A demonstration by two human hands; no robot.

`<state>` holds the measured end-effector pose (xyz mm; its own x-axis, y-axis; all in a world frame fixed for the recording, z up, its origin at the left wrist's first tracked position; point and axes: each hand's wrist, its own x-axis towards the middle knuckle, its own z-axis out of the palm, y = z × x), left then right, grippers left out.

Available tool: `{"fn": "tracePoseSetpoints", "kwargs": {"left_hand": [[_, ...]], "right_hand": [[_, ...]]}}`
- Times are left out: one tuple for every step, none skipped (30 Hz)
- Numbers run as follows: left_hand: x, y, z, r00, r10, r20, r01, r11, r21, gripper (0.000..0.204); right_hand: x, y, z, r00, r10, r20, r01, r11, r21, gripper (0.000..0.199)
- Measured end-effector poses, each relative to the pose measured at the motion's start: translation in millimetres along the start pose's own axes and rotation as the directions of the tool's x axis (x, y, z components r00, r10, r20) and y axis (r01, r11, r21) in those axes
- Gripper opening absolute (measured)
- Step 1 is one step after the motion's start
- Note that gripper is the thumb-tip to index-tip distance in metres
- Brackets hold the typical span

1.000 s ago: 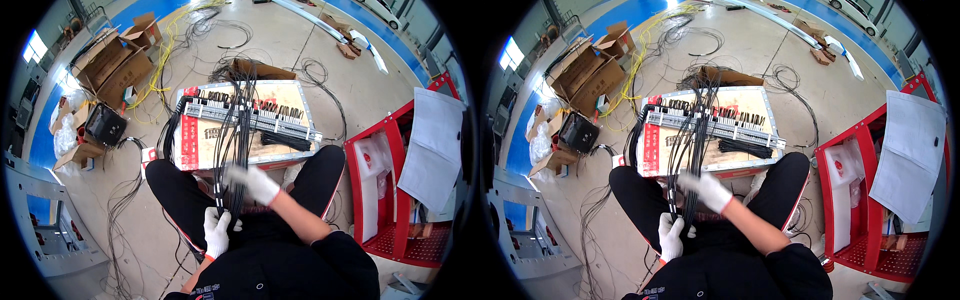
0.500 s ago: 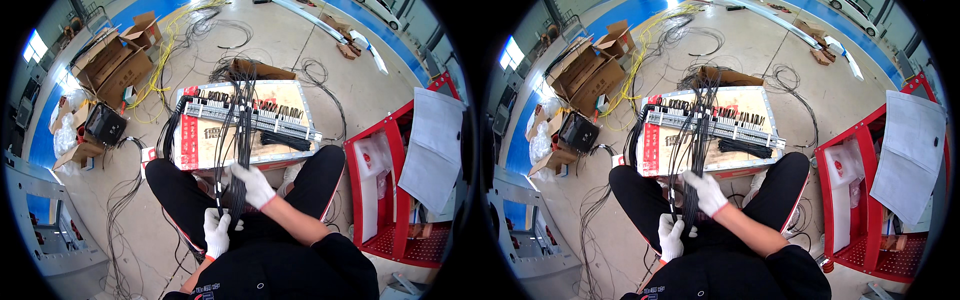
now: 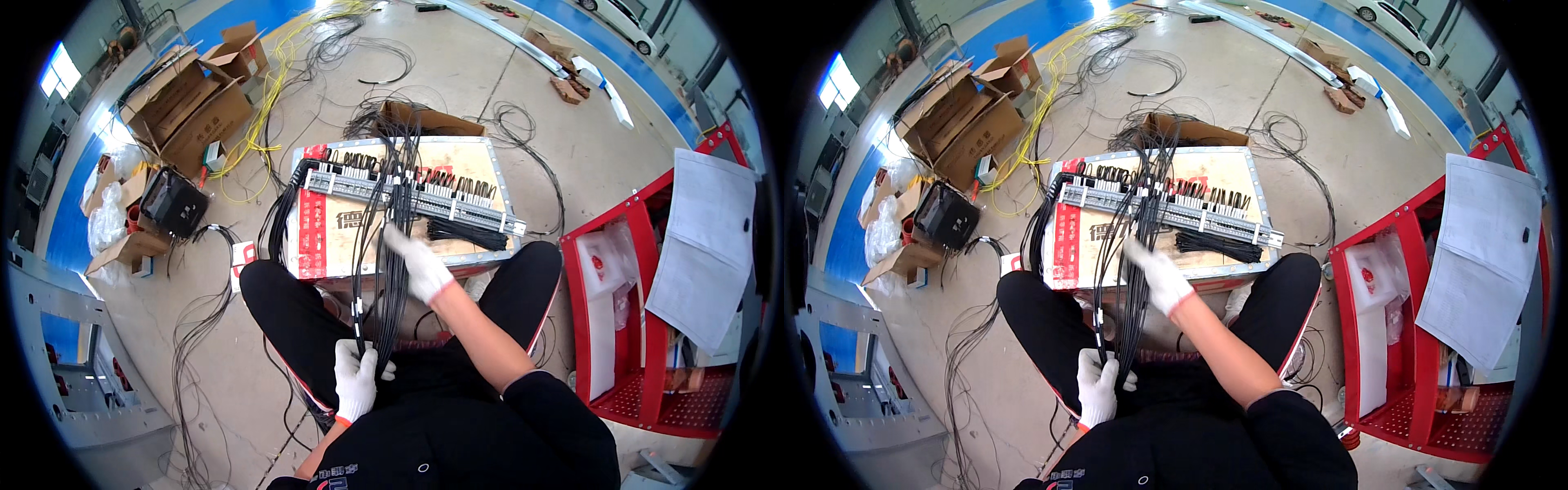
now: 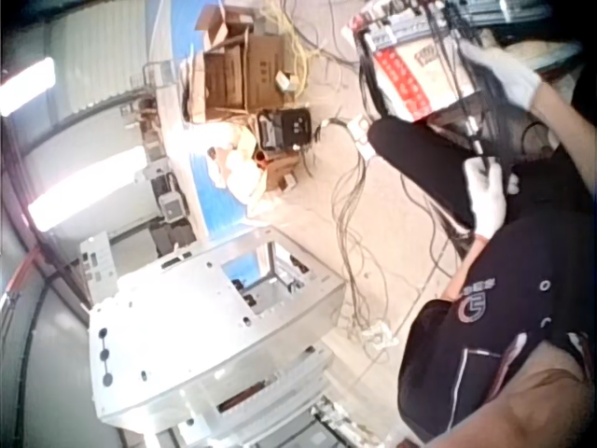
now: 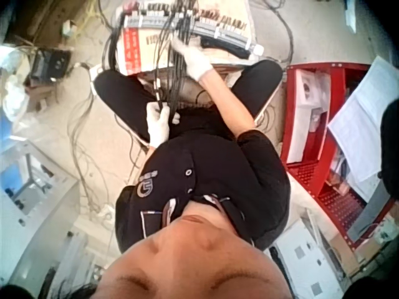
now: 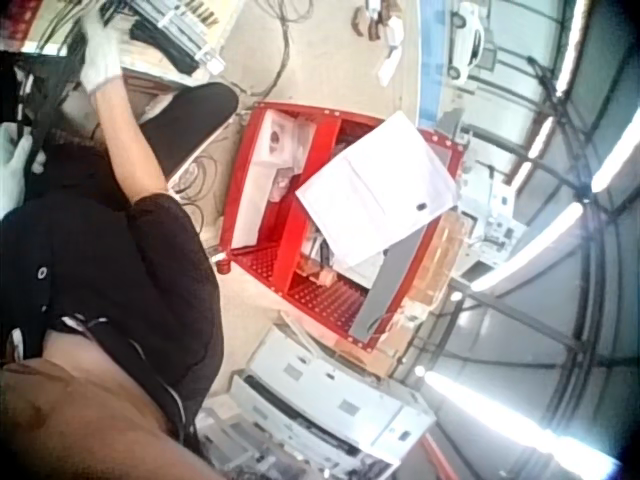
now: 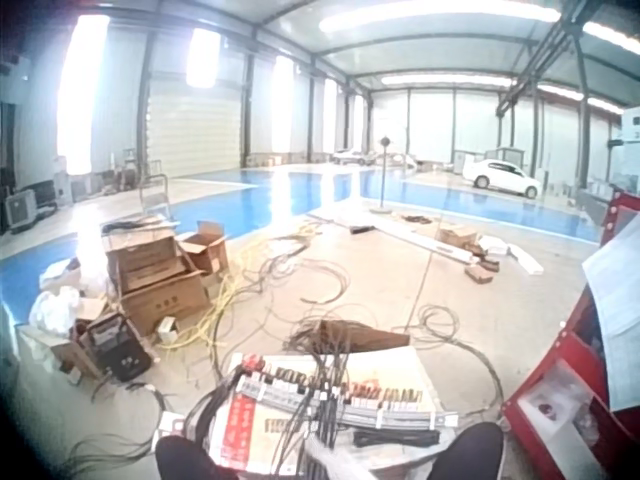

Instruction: The person sits cross-legged on the floor and repeatedly gathers, aligns, and bundles a large set of black cables with white connectors. They hold the bundle in their left hand and use their right hand to straighten and arrange the cables, occasionally placing them on a nearby box.

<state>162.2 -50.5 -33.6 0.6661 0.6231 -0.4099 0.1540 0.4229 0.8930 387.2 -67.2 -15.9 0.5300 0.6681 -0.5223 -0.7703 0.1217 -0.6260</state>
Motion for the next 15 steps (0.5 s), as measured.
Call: {"fn": "tracePoseSetpoints", "kwargs": {"left_hand": [[-0.1, 0.1, 1.4, 1.000, 0.000, 0.005, 0.000, 1.000, 0.005, 0.009], [-0.2, -0.2, 2.3, 1.000, 0.000, 0.008, 0.000, 1.000, 0.008, 0.009], [0.4, -0.7, 2.0, 1.000, -0.025, 0.016, 0.024, 1.000, 0.003, 0.009], [0.8, -1.4, 0.8, 0.998, -0.050, 0.027, 0.050, 0.999, 0.002, 0.008], [0.9, -2.4, 0.6, 0.997, -0.075, 0.037, 0.075, 0.997, 0.001, 0.008], [1.0, -2.2, 1.1, 0.997, -0.067, 0.027, 0.068, 0.998, -0.016, 0.009], [1.0, -2.1, 1.6, 0.998, -0.061, 0.016, 0.061, 0.998, -0.033, 0.010], [1.0, -1.9, 2.2, 0.999, -0.054, 0.005, 0.054, 0.997, -0.050, 0.011], [0.3, -0.1, 2.4, 0.999, -0.045, 0.000, 0.045, 0.996, -0.077, 0.009], [0.3, -2.7, 0.1, 0.999, -0.036, -0.001, 0.036, 0.996, -0.083, 0.009], [1.2, -7.3, -2.9, 1.000, -0.028, -0.003, 0.027, 0.996, -0.088, 0.009], [1.9, -9.5, -5.0, 1.000, -0.019, -0.005, 0.019, 0.995, -0.093, 0.009], [2.1, -6.5, -2.7, 0.999, -0.036, -0.005, 0.035, 0.990, -0.136, 0.007], [2.5, -1.7, 1.1, 0.999, -0.052, -0.005, 0.050, 0.983, -0.179, 0.005], [2.0, 1.7, 3.9, 0.998, -0.069, -0.005, 0.066, 0.973, -0.222, 0.003]], "right_hand": [[-14.1, 16.7, -10.8, 0.997, -0.039, 0.069, 0.051, 0.982, -0.181, 0.026], [-29.1, 36.7, -21.1, 0.988, -0.062, 0.144, 0.110, 0.929, -0.353, 0.027], [-52.3, 41.1, -17.2, 0.974, -0.046, 0.220, 0.164, 0.814, -0.557, 0.028], [-74.8, 43.8, -12.2, 0.957, -0.012, 0.289, 0.226, 0.655, -0.721, 0.029], [-84.0, 57.2, -12.7, 0.986, 0.061, 0.156, 0.068, 0.706, -0.705, 0.028], [-88.7, 64.7, -8.9, 0.990, 0.140, 0.029, -0.086, 0.744, -0.663, 0.027], [-92.7, 57.6, -2.3, 0.990, 0.137, -0.025, -0.117, 0.726, -0.677, 0.026], [-91.3, 63.2, -5.5, 0.995, 0.096, -0.016, -0.083, 0.747, -0.659, 0.026], [-88.1, 72.5, -11.1, 0.999, 0.051, -0.008, -0.044, 0.766, -0.641, 0.026], [-86.8, 76.6, -11.5, 1.000, 0.009, 0.000, -0.008, 0.784, -0.621, 0.026], [-85.1, 78.2, -11.8, 1.000, -0.024, 0.009, 0.025, 0.826, -0.563, 0.028], [-82.9, 78.3, -11.5, 0.998, -0.058, 0.017, 0.059, 0.863, -0.501, 0.030], [-81.1, 76.8, -11.5, 0.996, -0.091, 0.017, 0.090, 0.894, -0.439, 0.032], [-77.9, 71.6, -10.1, 0.996, -0.094, 0.001, 0.087, 0.919, -0.384, 0.028], [-69.4, 70.6, -13.2, 0.991, -0.127, 0.047, 0.136, 0.924, -0.358, 0.027]]}}
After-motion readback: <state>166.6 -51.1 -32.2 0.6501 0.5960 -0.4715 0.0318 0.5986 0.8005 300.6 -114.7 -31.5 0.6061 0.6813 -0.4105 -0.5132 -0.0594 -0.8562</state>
